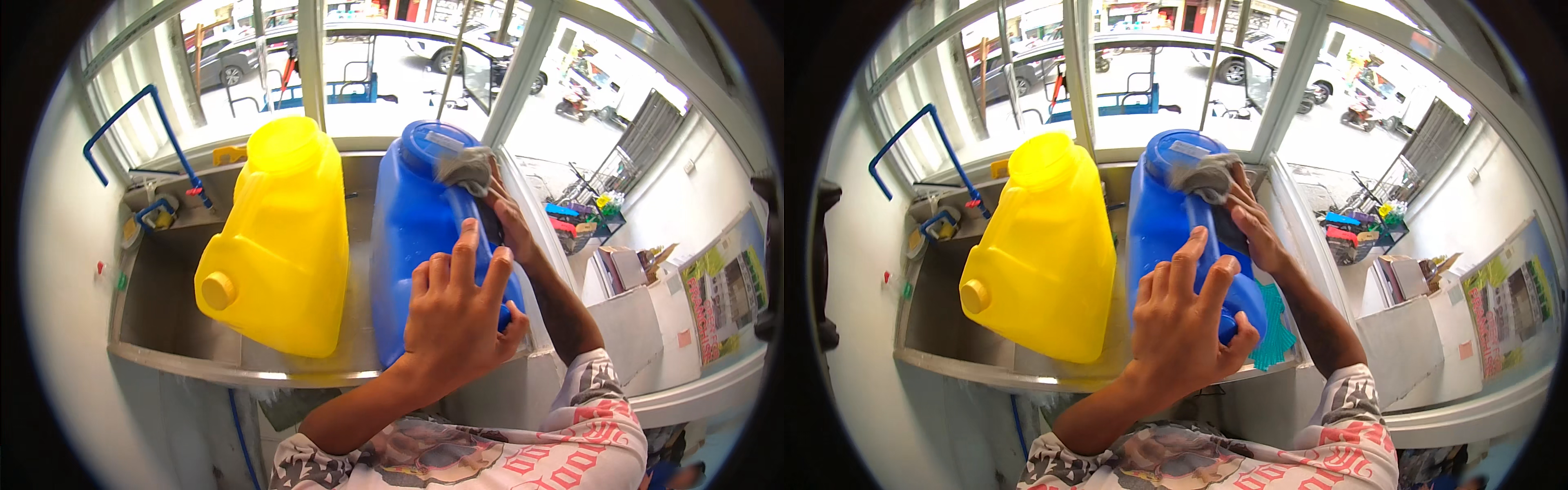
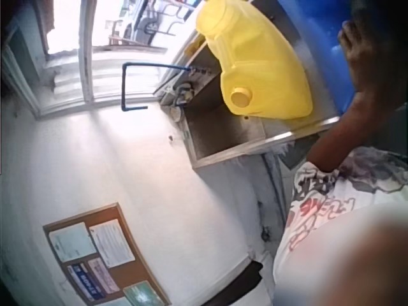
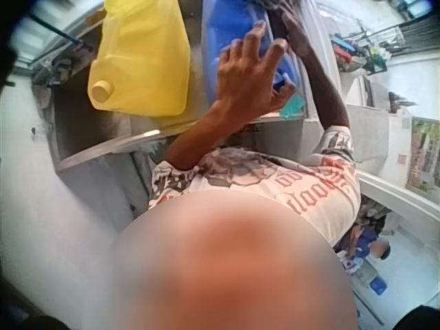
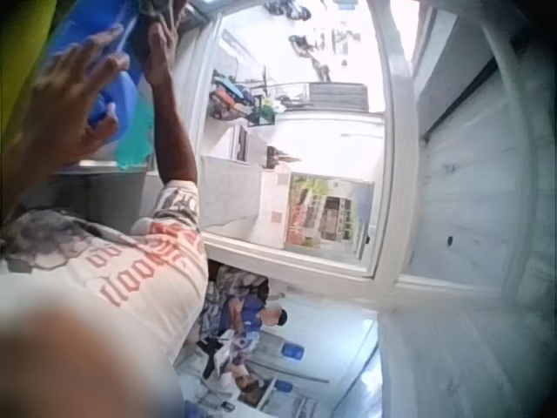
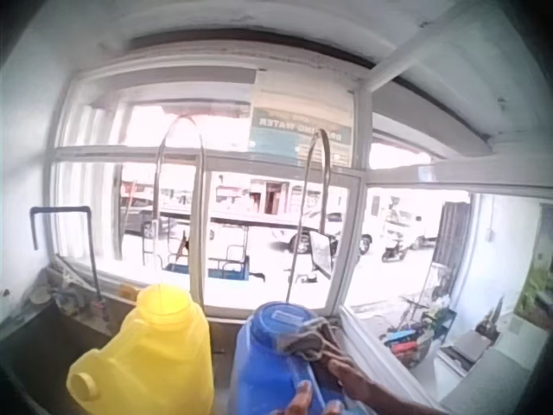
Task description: The person pours water from a blue container into a sink, then wipes the container with a cloth. They use a hot air gun to heat and attach a green plastic piece to the container's spout area, pressing it into place.
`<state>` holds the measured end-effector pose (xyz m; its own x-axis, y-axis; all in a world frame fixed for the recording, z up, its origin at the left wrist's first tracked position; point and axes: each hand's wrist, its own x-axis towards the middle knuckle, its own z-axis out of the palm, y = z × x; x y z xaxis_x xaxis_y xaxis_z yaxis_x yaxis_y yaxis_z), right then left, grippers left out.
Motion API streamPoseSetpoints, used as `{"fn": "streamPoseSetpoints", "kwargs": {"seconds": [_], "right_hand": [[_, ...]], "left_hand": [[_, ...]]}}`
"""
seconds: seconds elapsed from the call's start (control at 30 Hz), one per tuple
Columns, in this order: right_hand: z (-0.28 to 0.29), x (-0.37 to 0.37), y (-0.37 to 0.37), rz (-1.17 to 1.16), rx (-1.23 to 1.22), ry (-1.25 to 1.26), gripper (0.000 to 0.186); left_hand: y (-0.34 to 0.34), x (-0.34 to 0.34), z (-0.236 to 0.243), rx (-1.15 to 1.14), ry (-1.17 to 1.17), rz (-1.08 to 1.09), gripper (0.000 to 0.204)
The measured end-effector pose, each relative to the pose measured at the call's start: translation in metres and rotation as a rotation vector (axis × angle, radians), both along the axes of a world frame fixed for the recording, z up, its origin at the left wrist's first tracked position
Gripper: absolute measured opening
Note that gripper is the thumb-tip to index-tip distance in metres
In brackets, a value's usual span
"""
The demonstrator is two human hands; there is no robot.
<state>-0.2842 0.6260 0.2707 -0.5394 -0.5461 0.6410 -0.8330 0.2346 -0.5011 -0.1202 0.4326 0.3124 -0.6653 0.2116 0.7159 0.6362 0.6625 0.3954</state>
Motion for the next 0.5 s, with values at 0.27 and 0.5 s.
{"fn": "streamPoseSetpoints", "kwargs": {"seconds": [0.27,0.5], "right_hand": [[0.092,-0.049,-0.060,0.053,0.802,0.350,0.055],[0.108,-0.119,-0.082,-0.162,0.580,-0.473,0.054]], "left_hand": [[0.001,0.003,0.001,-0.014,0.013,0.025,0.055],[0.007,0.003,0.003,0.023,-0.023,0.023,0.050]]}}
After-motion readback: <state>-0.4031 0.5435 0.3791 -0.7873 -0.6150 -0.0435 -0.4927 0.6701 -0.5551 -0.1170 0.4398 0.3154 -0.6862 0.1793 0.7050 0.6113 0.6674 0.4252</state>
